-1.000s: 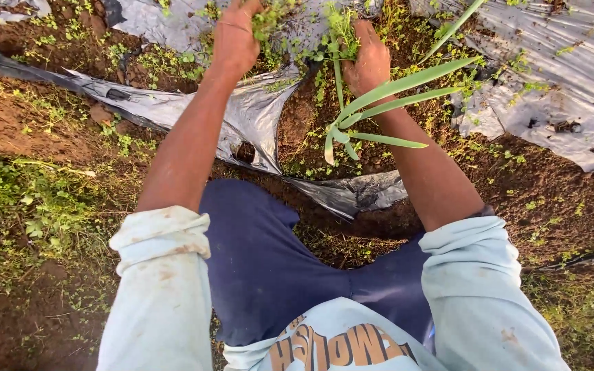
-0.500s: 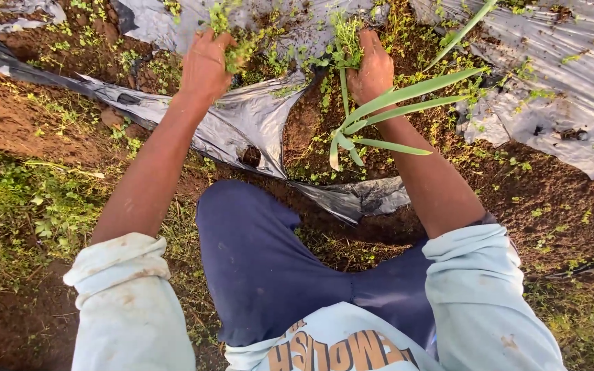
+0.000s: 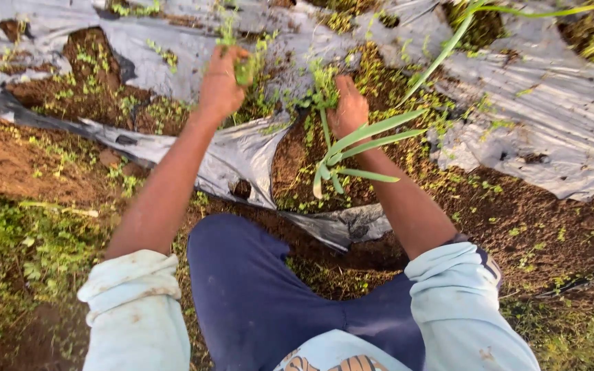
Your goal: The person squats beside a crop row covered with plastic mulch and removes weeds by hand from around the base of young plants. They gather the pulled weeds into a bundle and continue clearing the area along the row.
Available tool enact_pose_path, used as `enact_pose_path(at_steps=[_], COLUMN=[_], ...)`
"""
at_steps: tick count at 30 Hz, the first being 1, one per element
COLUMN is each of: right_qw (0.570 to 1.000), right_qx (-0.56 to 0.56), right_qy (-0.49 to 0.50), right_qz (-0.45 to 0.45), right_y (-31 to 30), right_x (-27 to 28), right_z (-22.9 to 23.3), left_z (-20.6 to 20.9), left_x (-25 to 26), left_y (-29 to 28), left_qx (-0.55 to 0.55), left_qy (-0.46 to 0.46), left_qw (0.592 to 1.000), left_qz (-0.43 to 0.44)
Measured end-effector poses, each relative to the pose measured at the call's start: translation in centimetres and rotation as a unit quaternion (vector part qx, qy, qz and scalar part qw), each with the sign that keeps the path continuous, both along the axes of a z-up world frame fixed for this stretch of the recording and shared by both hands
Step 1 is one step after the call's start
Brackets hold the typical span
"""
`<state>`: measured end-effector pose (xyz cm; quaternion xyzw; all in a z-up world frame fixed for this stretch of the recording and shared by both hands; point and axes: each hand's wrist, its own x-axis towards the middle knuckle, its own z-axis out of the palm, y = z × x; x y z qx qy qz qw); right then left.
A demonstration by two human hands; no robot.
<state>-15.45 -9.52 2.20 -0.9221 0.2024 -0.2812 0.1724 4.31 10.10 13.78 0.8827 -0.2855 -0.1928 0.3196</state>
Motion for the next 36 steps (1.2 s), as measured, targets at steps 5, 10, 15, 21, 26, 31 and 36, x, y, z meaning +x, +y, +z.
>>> enact_pose_path(at_steps=[5, 10, 15, 21, 26, 31, 36], right_qw=[0.982, 0.979, 0.980, 0.983, 0.980, 0.979, 0.986], right_qx=[0.088, 0.107, 0.114, 0.099, 0.108, 0.102, 0.122], right_qy=[0.166, 0.174, 0.166, 0.156, 0.165, 0.174, 0.112], right_qz=[-0.019, -0.018, -0.011, -0.004, -0.007, -0.006, 0.022], right_y=[-0.4, -0.8, -0.9, -1.8, -0.9, -1.1, 0.3], right_x=[-0.3, -0.1, -0.6, -0.3, -0.5, -0.9, -2.3], right_z=[-0.1, -0.2, 0.2, -2.4, 0.0, 0.0, 2.8], left_z=[-2.9, -4.4, -4.7, -6.5, -0.2, -3.8, -6.5], left_x=[-2.2, -0.1, 2.0, 4.9, -1.7, 0.2, 2.7], left_y=[-2.6, -1.2, 1.6, 8.2, 8.7, 10.3, 10.9], left_qx=[0.086, 0.020, -0.111, 0.119, 0.130, 0.128, 0.111], left_qy=[-0.118, -0.004, 0.164, -0.161, -0.177, -0.220, -0.183], left_qw=[0.985, 0.998, 0.979, 0.977, 0.976, 0.966, 0.976], left_qz=[-0.093, -0.055, 0.036, 0.073, -0.005, -0.044, -0.045])
